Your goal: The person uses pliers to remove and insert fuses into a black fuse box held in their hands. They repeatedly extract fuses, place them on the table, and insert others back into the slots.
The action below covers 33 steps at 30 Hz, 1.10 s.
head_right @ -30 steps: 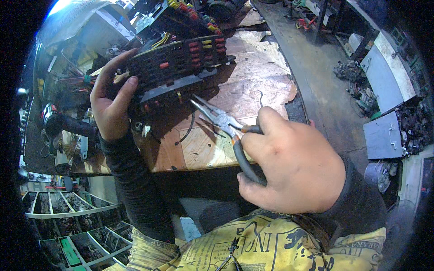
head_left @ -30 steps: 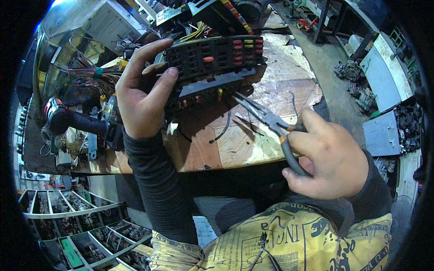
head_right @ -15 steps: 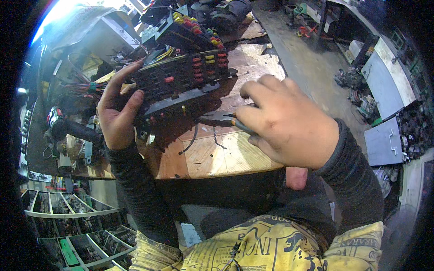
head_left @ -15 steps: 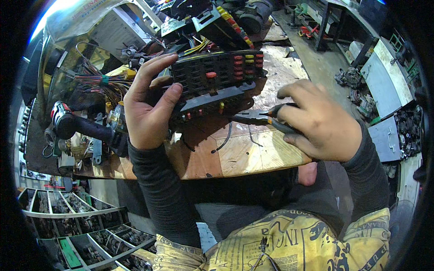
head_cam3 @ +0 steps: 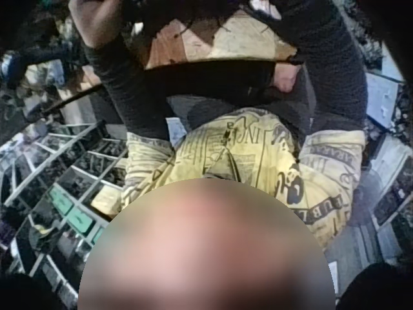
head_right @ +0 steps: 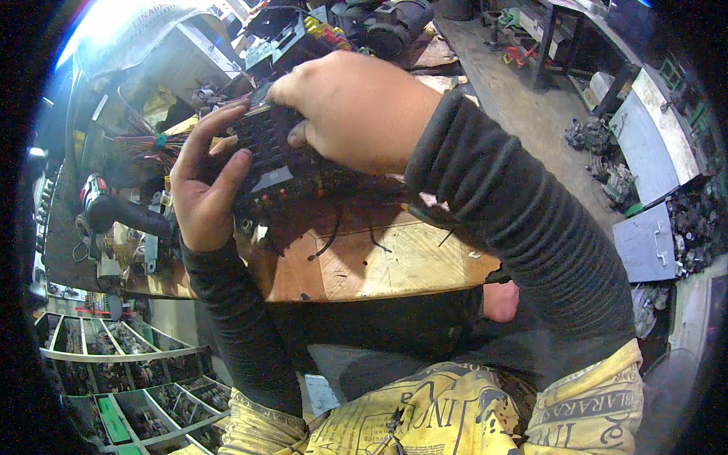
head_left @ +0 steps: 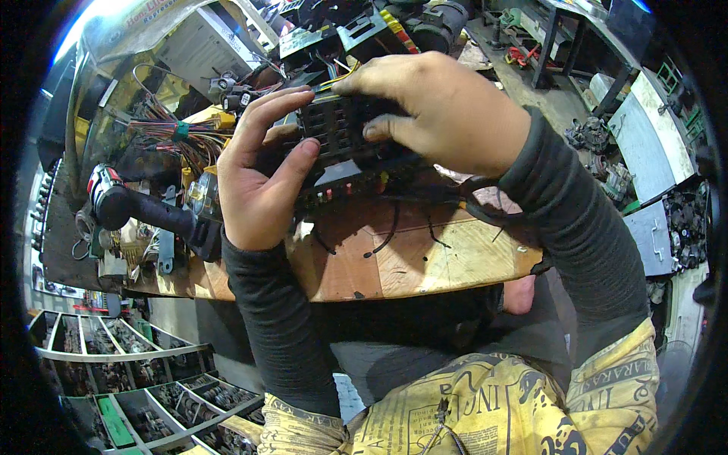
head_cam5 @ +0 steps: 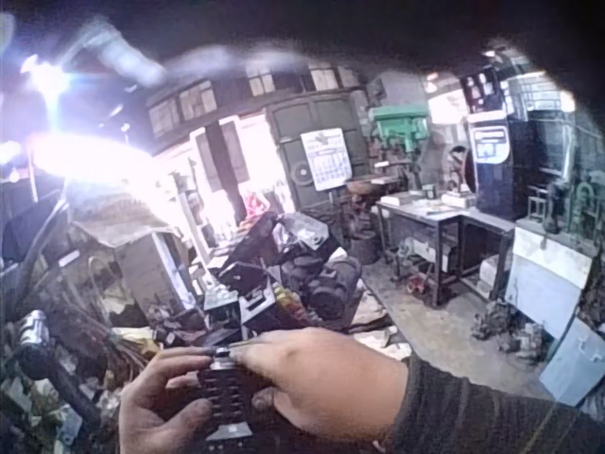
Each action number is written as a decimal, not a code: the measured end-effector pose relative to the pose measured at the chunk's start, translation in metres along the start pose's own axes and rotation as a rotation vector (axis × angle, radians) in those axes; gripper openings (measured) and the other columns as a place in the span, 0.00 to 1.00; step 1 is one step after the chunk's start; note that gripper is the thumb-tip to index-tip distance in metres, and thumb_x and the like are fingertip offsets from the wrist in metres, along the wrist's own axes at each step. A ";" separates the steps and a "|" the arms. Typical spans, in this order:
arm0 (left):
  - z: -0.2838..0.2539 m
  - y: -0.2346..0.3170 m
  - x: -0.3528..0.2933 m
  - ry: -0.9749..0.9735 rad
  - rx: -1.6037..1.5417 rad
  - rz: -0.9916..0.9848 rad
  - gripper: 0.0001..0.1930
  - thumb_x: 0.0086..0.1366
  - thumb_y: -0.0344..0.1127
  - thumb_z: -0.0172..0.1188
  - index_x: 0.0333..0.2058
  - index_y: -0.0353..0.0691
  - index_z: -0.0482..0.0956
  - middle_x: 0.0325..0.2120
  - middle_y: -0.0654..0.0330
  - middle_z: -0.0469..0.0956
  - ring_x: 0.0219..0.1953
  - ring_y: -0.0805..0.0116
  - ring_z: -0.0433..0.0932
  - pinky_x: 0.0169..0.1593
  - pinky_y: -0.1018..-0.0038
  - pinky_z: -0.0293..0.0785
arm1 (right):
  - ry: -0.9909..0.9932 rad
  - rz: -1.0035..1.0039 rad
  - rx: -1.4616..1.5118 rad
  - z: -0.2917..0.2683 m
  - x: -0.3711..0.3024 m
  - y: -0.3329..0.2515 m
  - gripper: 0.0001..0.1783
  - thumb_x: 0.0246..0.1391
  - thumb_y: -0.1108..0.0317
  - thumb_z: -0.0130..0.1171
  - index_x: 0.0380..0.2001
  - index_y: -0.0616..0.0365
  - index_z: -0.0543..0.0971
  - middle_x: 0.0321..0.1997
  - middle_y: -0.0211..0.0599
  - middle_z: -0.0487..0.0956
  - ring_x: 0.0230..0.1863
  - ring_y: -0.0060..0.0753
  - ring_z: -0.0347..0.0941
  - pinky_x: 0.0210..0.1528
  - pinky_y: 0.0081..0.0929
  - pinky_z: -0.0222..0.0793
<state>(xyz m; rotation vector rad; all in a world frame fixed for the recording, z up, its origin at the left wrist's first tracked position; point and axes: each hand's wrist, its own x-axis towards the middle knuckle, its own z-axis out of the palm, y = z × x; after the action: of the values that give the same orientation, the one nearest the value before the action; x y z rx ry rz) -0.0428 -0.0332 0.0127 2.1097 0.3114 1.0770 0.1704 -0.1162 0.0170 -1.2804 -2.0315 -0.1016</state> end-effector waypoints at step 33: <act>-0.001 -0.006 0.001 0.010 -0.017 0.074 0.19 0.58 0.17 0.60 0.48 0.33 0.78 0.50 0.57 0.75 0.50 0.71 0.76 0.53 0.76 0.73 | -0.075 0.356 0.617 0.006 0.007 0.006 0.26 0.46 0.88 0.61 0.51 0.61 0.79 0.45 0.33 0.83 0.47 0.23 0.78 0.55 0.25 0.75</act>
<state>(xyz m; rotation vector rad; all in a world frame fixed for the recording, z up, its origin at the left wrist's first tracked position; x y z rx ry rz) -0.0420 -0.0282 0.0091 2.1158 0.2295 1.1294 0.1703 -0.1054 0.0145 -1.2153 -1.6623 0.6932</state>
